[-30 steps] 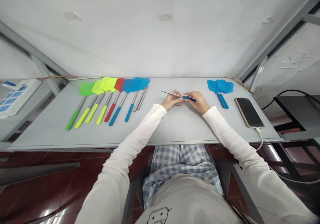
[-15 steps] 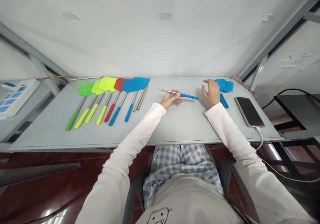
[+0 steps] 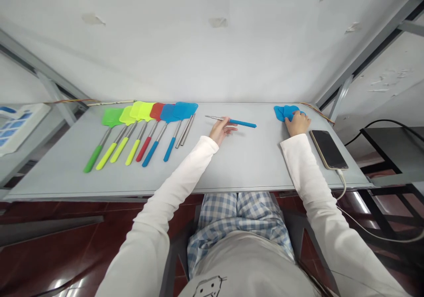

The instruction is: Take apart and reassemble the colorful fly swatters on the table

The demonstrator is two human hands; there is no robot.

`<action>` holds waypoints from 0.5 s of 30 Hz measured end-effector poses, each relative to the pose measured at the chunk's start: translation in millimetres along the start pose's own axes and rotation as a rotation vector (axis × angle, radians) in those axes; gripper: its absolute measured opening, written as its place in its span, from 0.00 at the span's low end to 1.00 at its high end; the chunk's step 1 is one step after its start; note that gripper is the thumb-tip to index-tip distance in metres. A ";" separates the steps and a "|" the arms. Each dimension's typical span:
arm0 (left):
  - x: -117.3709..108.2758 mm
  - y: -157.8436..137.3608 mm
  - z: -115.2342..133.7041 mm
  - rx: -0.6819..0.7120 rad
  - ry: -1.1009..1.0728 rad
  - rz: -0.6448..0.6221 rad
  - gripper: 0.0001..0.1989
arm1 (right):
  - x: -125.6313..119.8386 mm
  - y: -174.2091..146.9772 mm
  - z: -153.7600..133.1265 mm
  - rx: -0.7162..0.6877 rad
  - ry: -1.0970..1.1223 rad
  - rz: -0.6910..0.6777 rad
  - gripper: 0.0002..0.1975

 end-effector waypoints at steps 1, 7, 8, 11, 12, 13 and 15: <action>-0.5 0.0 0.6 -0.002 -0.015 0.016 0.18 | -4.5 0.0 -1.5 -0.003 0.008 0.025 0.17; -4.6 -0.9 16.5 0.051 -0.057 0.095 0.25 | -41.6 4.0 3.0 0.030 0.278 0.419 0.16; -6.9 -0.1 20.4 0.076 -0.040 0.132 0.26 | -44.8 4.1 4.3 0.020 0.369 0.493 0.16; -15.0 2.3 31.3 0.172 0.035 0.241 0.24 | -39.6 4.2 1.9 0.000 0.737 0.573 0.13; -17.3 2.4 34.3 0.205 0.080 0.262 0.23 | -32.9 4.4 -1.1 0.036 0.878 0.533 0.12; -19.2 1.7 36.9 0.234 0.145 0.276 0.21 | -24.2 4.3 -5.1 0.101 1.020 0.457 0.10; -21.5 -2.2 40.7 0.285 0.342 0.301 0.19 | -4.6 1.3 -17.3 0.247 1.297 0.227 0.09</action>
Point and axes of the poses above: each hand's wrist, its own y-axis towards the middle knuckle, its own x-axis out of the palm, z = x × y, the point moved 3 cm from there along y, towards the middle knuckle, and after that the axes turned 4 degrees about y, right-handed, at the moved point
